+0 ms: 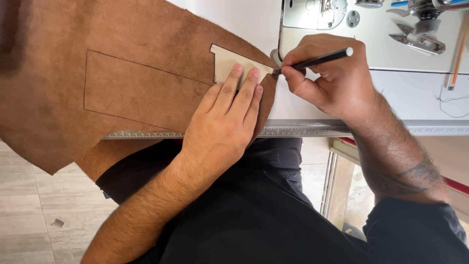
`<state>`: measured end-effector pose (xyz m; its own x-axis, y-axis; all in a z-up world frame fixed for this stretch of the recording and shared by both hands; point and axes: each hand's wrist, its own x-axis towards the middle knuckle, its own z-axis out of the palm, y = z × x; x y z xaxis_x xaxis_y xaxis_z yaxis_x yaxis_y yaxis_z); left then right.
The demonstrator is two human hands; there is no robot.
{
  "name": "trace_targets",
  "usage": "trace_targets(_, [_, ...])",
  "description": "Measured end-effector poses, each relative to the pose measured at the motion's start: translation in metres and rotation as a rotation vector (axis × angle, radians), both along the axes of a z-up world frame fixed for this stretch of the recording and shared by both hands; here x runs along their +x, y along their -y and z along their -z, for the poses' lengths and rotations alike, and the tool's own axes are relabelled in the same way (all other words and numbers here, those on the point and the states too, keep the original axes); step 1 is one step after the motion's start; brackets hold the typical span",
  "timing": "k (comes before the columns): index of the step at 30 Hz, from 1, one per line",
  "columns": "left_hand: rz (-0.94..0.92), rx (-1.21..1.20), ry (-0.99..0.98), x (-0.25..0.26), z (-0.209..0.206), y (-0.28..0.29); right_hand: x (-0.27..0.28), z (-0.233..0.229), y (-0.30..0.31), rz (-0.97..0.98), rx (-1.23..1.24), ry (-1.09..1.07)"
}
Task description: Tracing cardboard templates onto a piece of leather using a pen at a workbench.
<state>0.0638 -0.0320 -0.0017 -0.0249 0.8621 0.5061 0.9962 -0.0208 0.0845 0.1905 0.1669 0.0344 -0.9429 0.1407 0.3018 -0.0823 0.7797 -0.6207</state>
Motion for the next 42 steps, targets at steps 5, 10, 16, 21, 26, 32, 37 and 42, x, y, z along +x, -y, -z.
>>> trace_targets(5, [0.003,-0.014,0.001,-0.001,-0.002,0.000,0.000,-0.002,0.000,-0.009,0.010,0.021])
trace_targets(10, [0.015,-0.004,0.028,-0.005,-0.002,0.001,-0.001,-0.002,0.001,-0.003,0.009,0.024])
trace_targets(16, [0.080,0.069,0.281,-0.021,-0.001,0.000,-0.006,-0.003,0.007,-0.021,0.017,0.016])
trace_targets(21, [0.063,0.094,0.284,-0.021,-0.003,0.000,-0.010,-0.008,0.017,-0.095,-0.075,-0.041])
trace_targets(26, [0.070,0.077,0.279,-0.023,-0.011,0.000,0.001,0.018,0.012,0.037,-0.135,-0.251])
trace_targets(32, [0.096,-0.168,0.133,-0.041,-0.021,-0.024,0.005,0.032,0.032,0.275,-0.139,-0.488])
trace_targets(37, [0.152,-0.174,0.020,-0.051,-0.018,-0.042,0.005,0.038,0.030,0.271,-0.062,-0.563])
trace_targets(42, [0.251,-0.256,0.059,-0.060,-0.017,-0.039,0.022,0.043,0.034,0.046,0.050,-0.588])
